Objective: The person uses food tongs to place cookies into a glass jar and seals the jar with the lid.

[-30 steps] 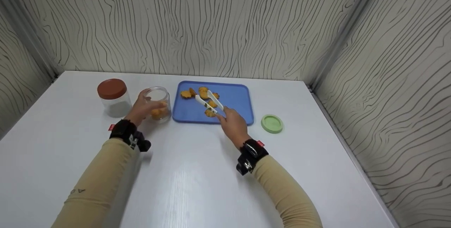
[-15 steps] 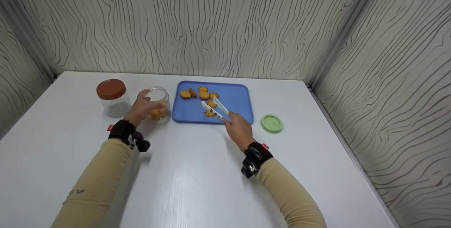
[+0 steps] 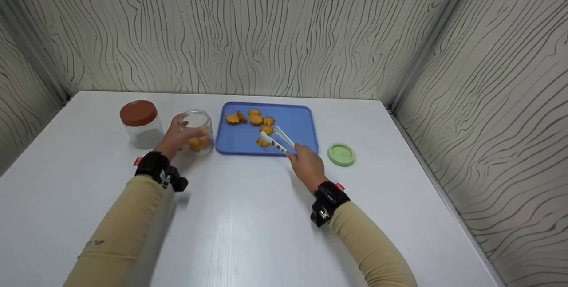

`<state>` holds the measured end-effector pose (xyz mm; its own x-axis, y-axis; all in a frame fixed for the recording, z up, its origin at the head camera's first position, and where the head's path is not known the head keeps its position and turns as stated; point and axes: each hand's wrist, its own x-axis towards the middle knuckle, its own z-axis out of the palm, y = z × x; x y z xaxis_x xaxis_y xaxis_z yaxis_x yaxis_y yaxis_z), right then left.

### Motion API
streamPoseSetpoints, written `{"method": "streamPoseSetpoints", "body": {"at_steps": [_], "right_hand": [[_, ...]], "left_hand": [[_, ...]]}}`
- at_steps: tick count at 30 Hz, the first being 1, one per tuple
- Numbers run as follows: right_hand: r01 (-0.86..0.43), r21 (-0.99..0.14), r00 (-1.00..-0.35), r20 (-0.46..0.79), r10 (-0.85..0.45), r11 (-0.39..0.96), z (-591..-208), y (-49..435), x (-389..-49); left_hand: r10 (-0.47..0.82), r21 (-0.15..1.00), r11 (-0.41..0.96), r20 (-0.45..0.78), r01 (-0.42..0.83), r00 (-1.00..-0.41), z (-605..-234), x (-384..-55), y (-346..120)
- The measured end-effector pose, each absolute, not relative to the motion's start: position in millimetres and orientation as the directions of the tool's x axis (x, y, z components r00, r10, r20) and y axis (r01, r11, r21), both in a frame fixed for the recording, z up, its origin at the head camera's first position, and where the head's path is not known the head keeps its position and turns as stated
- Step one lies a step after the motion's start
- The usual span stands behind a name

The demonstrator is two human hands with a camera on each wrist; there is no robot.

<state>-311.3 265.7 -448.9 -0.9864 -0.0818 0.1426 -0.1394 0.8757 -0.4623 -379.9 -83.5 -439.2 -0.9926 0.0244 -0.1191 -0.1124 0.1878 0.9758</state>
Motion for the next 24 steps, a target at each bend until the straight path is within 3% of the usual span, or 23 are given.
{"method": "streamPoseSetpoints", "body": {"at_steps": [24], "right_hand": [[-0.106, -0.422, -0.991, 0.120, -0.060, 0.901, -454, 300, -313]], "left_hand": [[0.049, 0.964, 0.220, -0.163, -0.148, -0.985, -440, -382, -86]]}}
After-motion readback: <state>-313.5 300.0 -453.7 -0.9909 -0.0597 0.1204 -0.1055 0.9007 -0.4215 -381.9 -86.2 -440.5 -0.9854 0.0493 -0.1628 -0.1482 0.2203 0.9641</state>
